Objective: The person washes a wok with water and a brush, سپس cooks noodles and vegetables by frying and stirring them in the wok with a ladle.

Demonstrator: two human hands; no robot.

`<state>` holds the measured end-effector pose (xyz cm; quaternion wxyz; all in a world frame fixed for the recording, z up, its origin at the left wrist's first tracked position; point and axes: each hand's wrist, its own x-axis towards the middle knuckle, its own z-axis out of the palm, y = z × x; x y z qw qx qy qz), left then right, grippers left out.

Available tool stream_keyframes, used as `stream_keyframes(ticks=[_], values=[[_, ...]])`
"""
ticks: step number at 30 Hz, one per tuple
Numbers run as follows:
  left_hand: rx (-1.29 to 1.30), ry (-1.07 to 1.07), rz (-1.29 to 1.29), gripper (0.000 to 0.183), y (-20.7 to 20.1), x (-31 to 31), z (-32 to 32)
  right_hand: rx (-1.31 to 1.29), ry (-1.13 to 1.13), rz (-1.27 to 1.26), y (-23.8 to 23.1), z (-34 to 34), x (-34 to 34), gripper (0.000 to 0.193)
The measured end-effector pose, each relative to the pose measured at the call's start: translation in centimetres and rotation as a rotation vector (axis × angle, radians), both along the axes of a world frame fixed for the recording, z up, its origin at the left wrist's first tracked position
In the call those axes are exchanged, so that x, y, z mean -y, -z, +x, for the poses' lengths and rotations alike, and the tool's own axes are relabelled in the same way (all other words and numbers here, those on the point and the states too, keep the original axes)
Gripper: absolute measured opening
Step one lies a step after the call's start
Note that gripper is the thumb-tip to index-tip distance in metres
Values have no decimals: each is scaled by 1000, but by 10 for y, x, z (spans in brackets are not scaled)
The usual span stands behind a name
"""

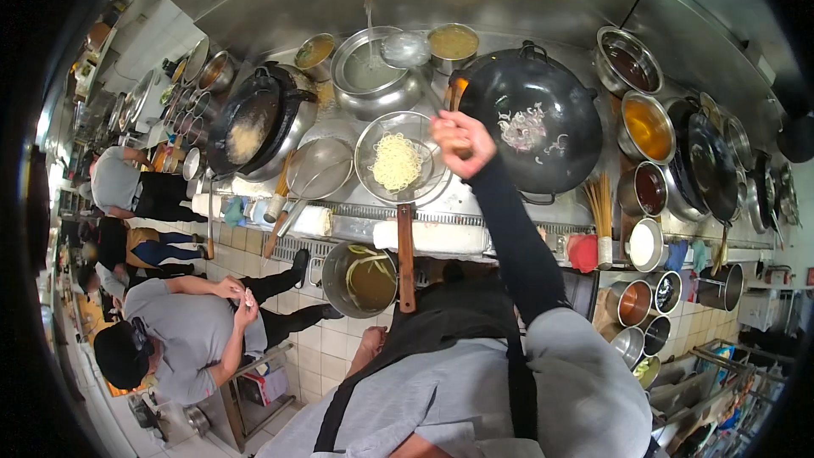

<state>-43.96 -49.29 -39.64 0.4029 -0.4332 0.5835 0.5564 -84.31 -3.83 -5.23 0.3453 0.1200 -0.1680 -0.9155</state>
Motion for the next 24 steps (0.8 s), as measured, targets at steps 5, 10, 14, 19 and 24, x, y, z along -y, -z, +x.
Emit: stream_keyframes(ticks=[5,10,14,19,24], values=[[-22,24,18,19,-11,-12,-25,-8,75,304,-60,104,-68,20],[-34,8,-25,17,-20,-18,-45,133,86,648,-76,169,-118,20],[-256,126,-176,17,-34,-7,-83,205,37,776,-47,164,-155,16],[-887,517,-583,20,-155,-60,-197,188,215,617,-7,142,-181,17],[-1160,744,-463,26,-229,-170,-289,74,284,1005,-3,138,-207,14]])
